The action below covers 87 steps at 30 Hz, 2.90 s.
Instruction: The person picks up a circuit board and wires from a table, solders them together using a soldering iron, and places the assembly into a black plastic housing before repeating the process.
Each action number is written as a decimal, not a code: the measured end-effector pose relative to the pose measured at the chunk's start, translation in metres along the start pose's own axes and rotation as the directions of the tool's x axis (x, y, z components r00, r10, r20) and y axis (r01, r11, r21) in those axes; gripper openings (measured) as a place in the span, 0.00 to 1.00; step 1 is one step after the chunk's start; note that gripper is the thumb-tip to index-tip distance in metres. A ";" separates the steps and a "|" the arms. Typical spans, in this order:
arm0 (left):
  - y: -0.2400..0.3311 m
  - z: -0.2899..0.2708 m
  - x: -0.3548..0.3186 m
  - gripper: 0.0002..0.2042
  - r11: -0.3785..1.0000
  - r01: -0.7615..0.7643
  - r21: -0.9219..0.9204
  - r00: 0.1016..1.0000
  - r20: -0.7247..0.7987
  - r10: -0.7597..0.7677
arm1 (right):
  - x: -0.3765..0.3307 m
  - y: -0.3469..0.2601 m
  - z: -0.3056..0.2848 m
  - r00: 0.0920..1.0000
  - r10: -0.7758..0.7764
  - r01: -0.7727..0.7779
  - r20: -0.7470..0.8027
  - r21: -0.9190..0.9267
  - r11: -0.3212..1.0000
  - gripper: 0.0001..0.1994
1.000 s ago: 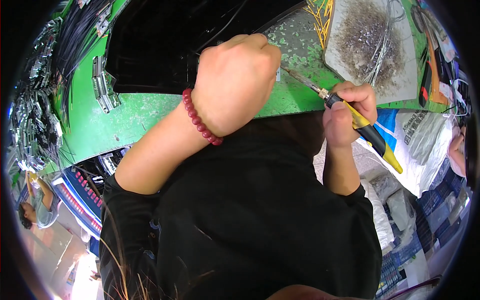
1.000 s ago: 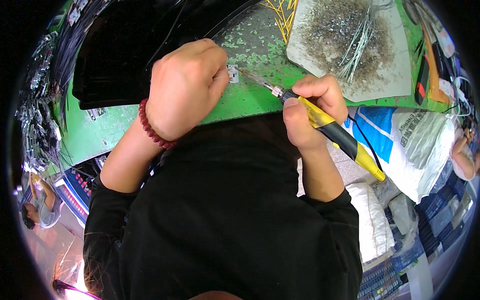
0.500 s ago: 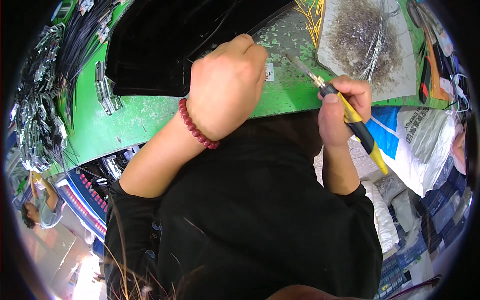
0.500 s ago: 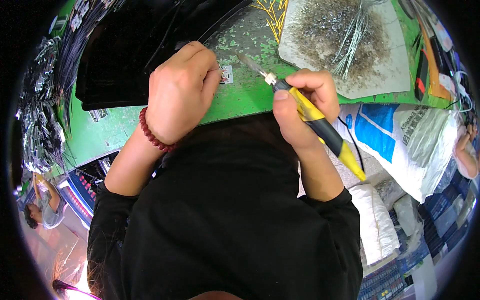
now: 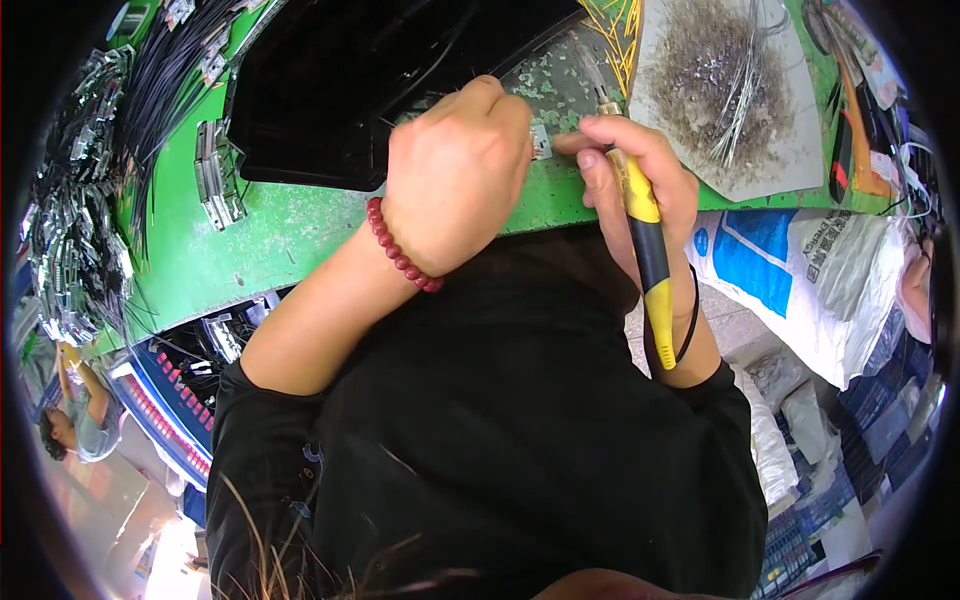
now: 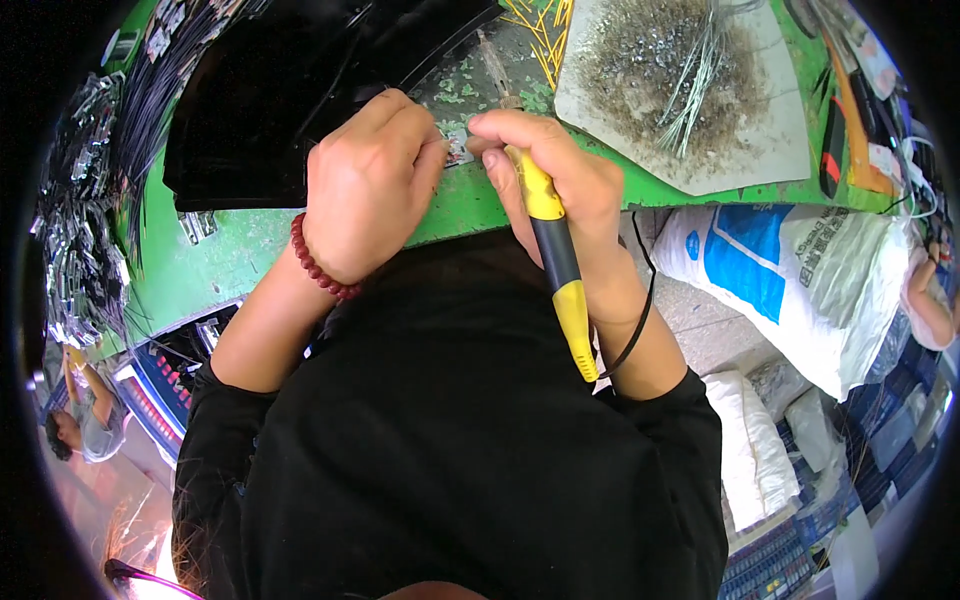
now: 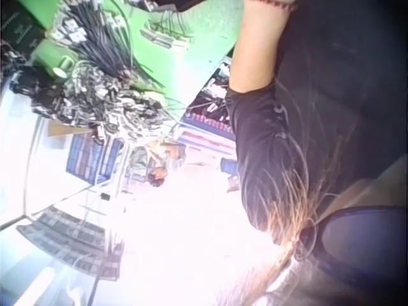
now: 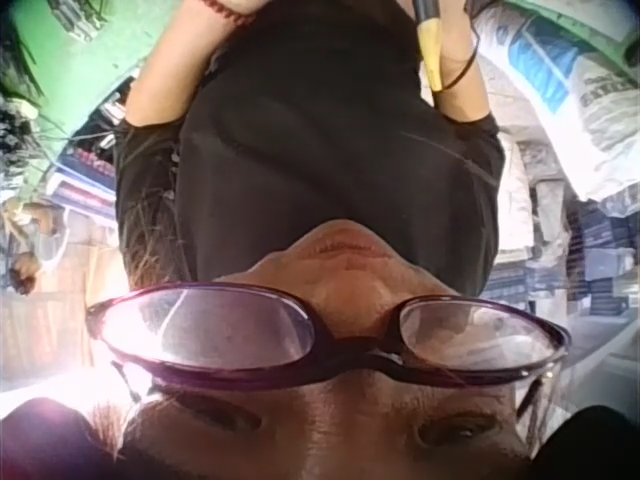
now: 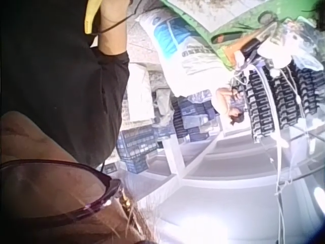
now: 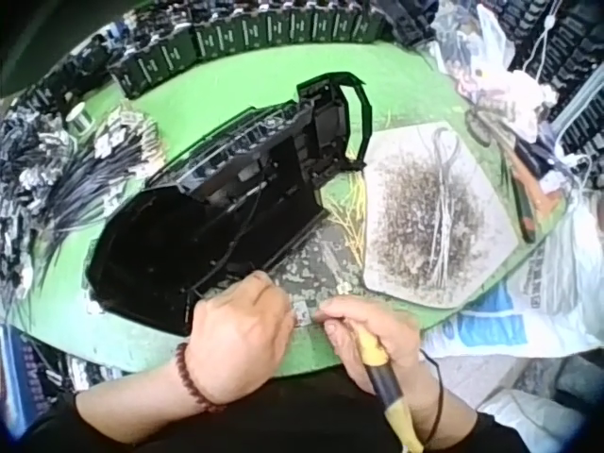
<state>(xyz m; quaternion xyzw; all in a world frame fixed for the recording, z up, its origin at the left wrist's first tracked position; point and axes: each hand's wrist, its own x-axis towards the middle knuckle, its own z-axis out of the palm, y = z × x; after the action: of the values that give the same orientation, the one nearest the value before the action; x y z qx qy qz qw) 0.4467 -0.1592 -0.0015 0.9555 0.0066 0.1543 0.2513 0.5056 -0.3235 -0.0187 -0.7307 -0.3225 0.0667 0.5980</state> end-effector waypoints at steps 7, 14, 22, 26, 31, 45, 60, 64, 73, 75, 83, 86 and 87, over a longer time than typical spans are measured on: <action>-0.001 -0.001 -0.001 0.05 0.999 0.031 0.006 0.999 0.029 -0.031 | 0.005 0.005 0.012 0.985 -0.164 0.172 0.054 -0.199 0.965 0.16; -0.002 -0.001 0.000 0.04 1.000 0.022 -0.020 1.000 0.011 -0.021 | 0.007 0.006 0.014 0.976 -0.213 0.218 0.048 -0.279 0.935 0.15; -0.004 -0.001 0.001 0.03 0.996 0.025 -0.091 1.000 0.012 -0.024 | 0.005 0.003 0.011 0.995 -0.101 0.098 -0.026 -0.078 0.992 0.10; -0.004 -0.002 0.002 0.04 0.991 0.076 -0.108 0.997 0.043 -0.071 | 0.008 0.003 0.014 0.991 -0.128 0.124 -0.036 -0.089 0.988 0.10; -0.005 -0.001 0.003 0.04 0.988 0.084 -0.126 0.995 0.057 -0.078 | 0.009 0.002 0.015 0.976 -0.218 0.213 0.002 -0.221 0.952 0.14; -0.002 0.003 -0.001 0.04 1.000 0.001 -0.030 1.000 -0.016 -0.001 | 0.002 0.000 0.003 0.999 -0.047 0.044 -0.024 -0.096 0.994 0.10; -0.007 0.002 0.001 0.04 0.987 0.025 -0.159 1.000 0.002 -0.025 | 0.007 0.006 0.011 0.974 -0.217 0.225 0.057 -0.285 0.932 0.14; -0.007 0.003 0.000 0.04 0.988 0.036 -0.148 0.999 0.006 -0.036 | 0.005 0.010 0.012 0.974 -0.223 0.224 0.041 -0.314 0.923 0.14; -0.006 0.003 0.001 0.04 0.993 0.023 -0.112 1.000 -0.009 -0.024 | -0.001 0.001 -0.002 0.996 0.066 -0.068 -0.060 -0.028 0.997 0.12; -0.006 0.000 0.003 0.05 0.992 0.038 -0.124 0.999 0.027 -0.035 | -0.005 -0.003 -0.011 0.995 0.088 -0.088 -0.057 -0.002 0.996 0.13; -0.002 0.007 0.006 0.07 0.999 0.044 -0.021 0.999 -0.004 -0.044 | -0.008 -0.003 -0.027 0.997 -0.041 0.044 -0.064 0.036 0.998 0.20; -0.005 0.010 0.004 0.07 0.999 0.023 -0.027 0.999 -0.031 -0.024 | -0.006 0.001 -0.041 0.990 -0.144 0.142 -0.011 -0.113 0.983 0.20; -0.005 0.009 0.004 0.07 0.998 0.035 -0.046 0.998 -0.041 -0.037 | -0.010 -0.001 -0.043 0.995 -0.096 0.091 -0.039 -0.112 0.989 0.20</action>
<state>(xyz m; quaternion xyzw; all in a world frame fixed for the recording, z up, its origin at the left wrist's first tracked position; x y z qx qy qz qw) 0.4539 -0.1591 -0.0100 0.9458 0.0256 0.1698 0.2756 0.5183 -0.3645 -0.0090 -0.7480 -0.3464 0.0045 0.5661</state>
